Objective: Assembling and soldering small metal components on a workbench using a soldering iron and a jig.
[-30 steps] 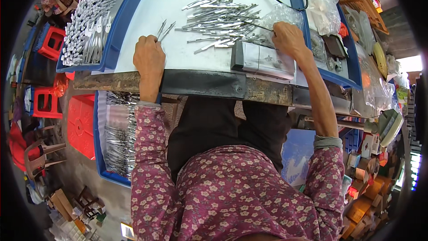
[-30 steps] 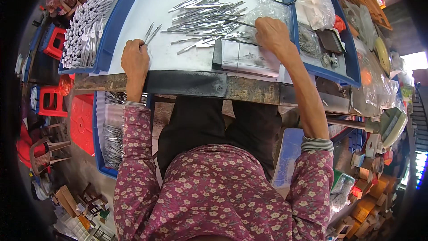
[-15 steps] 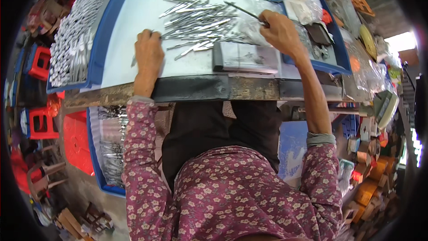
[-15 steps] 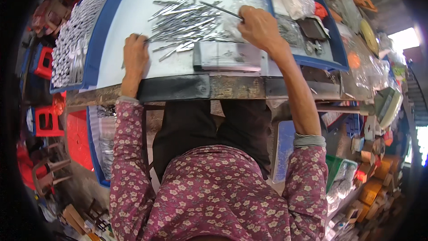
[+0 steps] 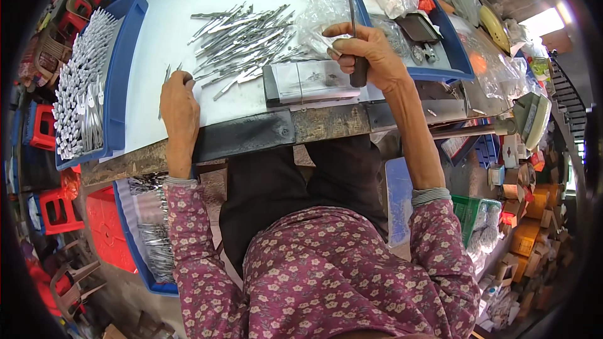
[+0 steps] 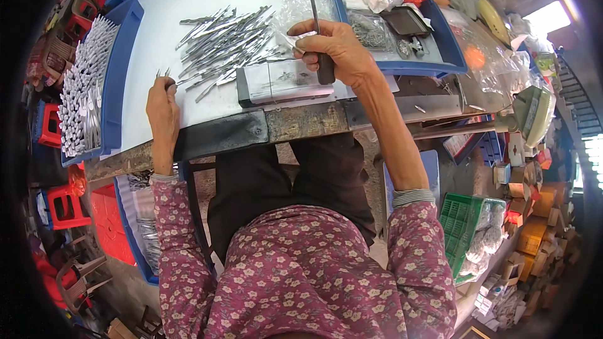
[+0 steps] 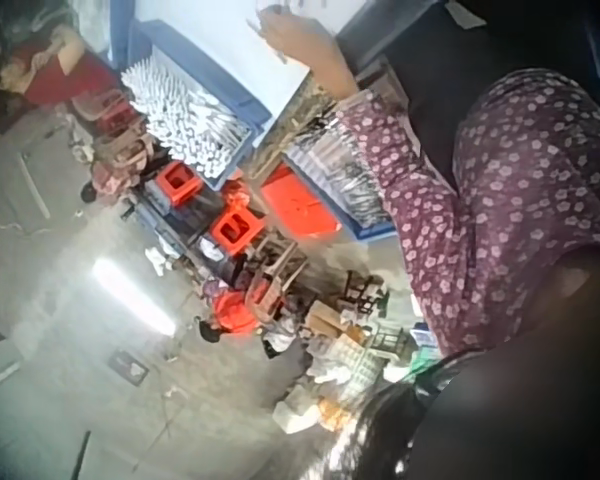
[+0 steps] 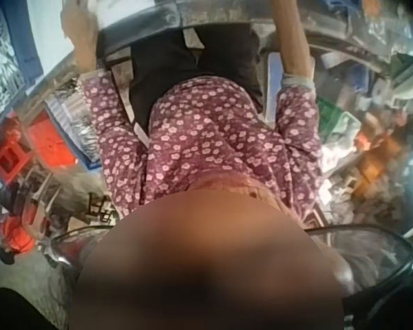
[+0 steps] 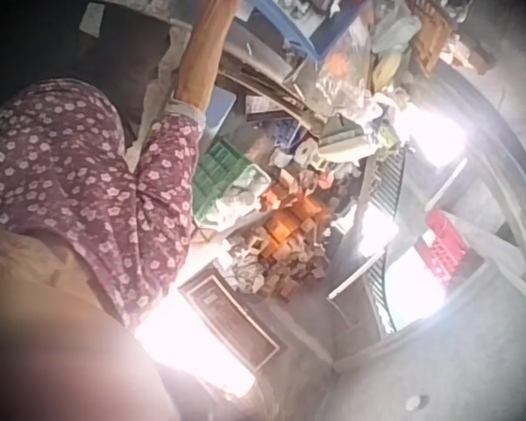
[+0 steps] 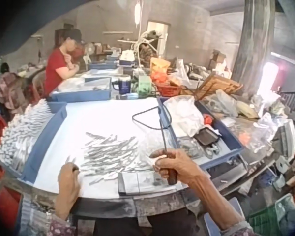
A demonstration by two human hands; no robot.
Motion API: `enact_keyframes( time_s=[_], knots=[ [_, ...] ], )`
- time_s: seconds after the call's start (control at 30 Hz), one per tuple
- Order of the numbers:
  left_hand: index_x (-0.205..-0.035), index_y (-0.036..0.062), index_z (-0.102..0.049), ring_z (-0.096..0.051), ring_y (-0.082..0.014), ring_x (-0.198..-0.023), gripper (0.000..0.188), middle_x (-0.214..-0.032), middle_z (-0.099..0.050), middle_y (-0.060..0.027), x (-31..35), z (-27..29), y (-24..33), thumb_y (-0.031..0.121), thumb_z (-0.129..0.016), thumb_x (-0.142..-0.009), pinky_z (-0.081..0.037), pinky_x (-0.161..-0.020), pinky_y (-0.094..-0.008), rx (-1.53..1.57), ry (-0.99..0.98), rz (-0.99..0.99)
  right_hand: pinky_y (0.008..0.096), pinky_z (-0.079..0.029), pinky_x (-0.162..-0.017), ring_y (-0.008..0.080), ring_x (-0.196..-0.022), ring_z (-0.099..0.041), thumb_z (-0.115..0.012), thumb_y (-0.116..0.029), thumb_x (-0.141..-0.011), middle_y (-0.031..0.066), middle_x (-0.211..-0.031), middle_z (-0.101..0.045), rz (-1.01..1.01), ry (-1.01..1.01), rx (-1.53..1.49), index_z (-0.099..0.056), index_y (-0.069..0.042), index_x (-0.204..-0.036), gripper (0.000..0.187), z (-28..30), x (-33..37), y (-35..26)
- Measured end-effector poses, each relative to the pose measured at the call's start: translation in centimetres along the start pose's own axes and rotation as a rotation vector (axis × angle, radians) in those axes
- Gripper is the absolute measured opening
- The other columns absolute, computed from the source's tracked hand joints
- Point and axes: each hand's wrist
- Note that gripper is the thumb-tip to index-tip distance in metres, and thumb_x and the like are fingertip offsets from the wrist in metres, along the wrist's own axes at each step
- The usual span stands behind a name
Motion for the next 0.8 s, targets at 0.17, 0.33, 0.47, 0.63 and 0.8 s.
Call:
enact_keyframes(
  time_s=[0.17, 0.33, 0.47, 0.63, 0.8],
  knots=[
    [-0.089, 0.0011, -0.053, -0.056, -0.0309, -0.073, 0.006, -0.08, -0.057, -0.0163, -0.4, 1.7, 2.7, 0.002, -0.052, -0.084, -0.043, -0.063, -0.0363, 0.066, 0.134, 0.05, 0.0184, -0.036, -0.048, 0.0057, -0.054, -0.042, -0.06, -0.006, -0.078, 0.007, -0.074, -0.054, 0.006, -0.016, -0.029, -0.056, 0.001, -0.102, 0.025, -0.3, 0.7, 0.4],
    [-0.09, 0.0014, -0.053, -0.055, -0.0158, -0.07, 0.005, -0.076, -0.057, -0.0096, -0.1, 2.2, 6.0, 0.001, -0.051, -0.085, -0.043, -0.061, -0.0262, 0.472, 0.109, 0.19, 0.0199, -0.039, -0.049, 0.0069, -0.053, -0.046, -0.06, -0.004, -0.076, 0.0094, -0.071, -0.059, 0.039, 0.036, 0.045, -0.057, 0.003, -0.099, 0.025, -0.7, 1.4, 0.7],
    [-0.088, 0.0008, -0.054, -0.052, -0.0092, -0.071, 0.005, -0.075, -0.057, -0.0034, 0.5, 1.3, 8.7, -0.001, -0.051, -0.084, -0.042, -0.062, -0.0216, 0.79, 0.007, 0.181, 0.02, -0.04, -0.05, 0.0063, -0.055, -0.047, -0.058, -0.005, -0.075, 0.0066, -0.07, -0.06, 0.163, 0.096, 0.268, -0.058, 0.004, -0.099, 0.025, -1.2, 2.1, 0.8],
    [-0.087, 0.0007, -0.055, -0.052, -0.009, -0.065, 0.006, -0.072, -0.057, -0.003, 1.0, -0.4, 11.0, -0.001, -0.051, -0.083, -0.042, -0.06, -0.0217, 0.937, -0.133, 0.179, 0.0181, -0.037, -0.052, 0.0026, -0.058, -0.044, -0.057, -0.004, -0.076, -0.0006, -0.067, -0.055, 0.35, 0.23, 0.647, -0.057, 0.003, -0.1, 0.025, -2.2, 3.8, 1.0],
    [-0.088, -0.0005, -0.054, -0.055, -0.0091, -0.067, 0.005, -0.073, -0.057, -0.0035, 1.3, -1.2, 12.4, -0.001, -0.05, -0.084, -0.044, -0.062, -0.0215, 1.059, -0.254, 0.188, 0.0252, -0.041, -0.051, 0.0131, -0.055, -0.052, -0.058, 0.003, -0.074, 0.0066, -0.072, -0.057, 0.683, 0.204, 0.981, -0.057, 0.0, -0.097, 0.024, -4.0, 6.2, 1.4]
  ],
)
Point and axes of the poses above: each hand's wrist, its own x-axis away from the middle knuckle, its own z-axis out of the back of the hand, y = z × x
